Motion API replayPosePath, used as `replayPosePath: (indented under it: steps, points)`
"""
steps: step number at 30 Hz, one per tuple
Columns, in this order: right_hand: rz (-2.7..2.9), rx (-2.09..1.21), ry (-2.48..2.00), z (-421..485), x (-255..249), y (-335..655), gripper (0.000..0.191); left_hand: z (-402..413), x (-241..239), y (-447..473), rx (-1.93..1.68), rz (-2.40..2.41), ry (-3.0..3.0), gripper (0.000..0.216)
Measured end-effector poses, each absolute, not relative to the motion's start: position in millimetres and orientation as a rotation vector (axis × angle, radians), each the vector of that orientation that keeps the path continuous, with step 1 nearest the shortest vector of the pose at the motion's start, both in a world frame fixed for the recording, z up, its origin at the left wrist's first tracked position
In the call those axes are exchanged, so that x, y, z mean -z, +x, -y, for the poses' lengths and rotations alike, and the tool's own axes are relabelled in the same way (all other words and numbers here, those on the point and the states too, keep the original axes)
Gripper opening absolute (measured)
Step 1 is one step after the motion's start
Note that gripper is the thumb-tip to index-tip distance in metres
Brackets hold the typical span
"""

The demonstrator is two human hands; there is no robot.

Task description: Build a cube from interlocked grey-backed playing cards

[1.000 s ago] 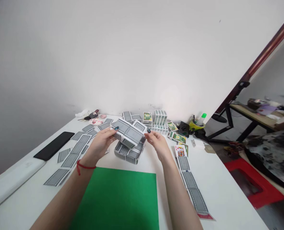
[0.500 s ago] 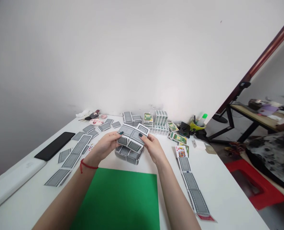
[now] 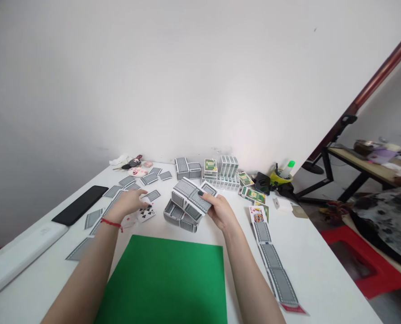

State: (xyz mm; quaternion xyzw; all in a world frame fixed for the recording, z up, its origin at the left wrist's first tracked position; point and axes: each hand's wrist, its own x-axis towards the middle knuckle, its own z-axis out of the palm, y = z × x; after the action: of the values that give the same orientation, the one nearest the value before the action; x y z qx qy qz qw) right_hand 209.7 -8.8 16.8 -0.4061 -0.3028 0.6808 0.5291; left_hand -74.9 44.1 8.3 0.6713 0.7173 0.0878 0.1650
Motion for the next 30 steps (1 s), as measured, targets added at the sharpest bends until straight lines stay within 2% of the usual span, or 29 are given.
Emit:
replayPosePath:
  steps: [2,4,8,17,24,27,30]
  points:
    - [0.722,-1.632,-0.982,9,-17,210,0.019,-46,3,-83,-0.094,-2.119,1.877,0.072]
    - [0.728,-1.635,-0.984,9,-17,210,0.019,-47,13,-86,0.045,-2.159,1.848,0.084]
    - [0.738,-1.637,-1.007,9,-18,210,0.018,-49,19,-88,0.077,-2.201,1.897,0.089]
    - [0.756,-1.655,-1.011,9,-18,211,0.018,-48,11,-89,-0.167,-2.294,2.123,0.065]
    - [0.779,-1.657,-1.024,7,-14,213,0.018,-54,2,-94,-0.461,-2.227,1.930,0.027]
    - [0.779,-1.657,-1.018,7,-13,214,0.020,-57,1,-101,-0.613,-2.218,1.798,0.024]
    - [0.780,-1.658,-1.017,7,-13,214,0.020,-61,4,-108,-0.564,-2.186,1.756,0.024]
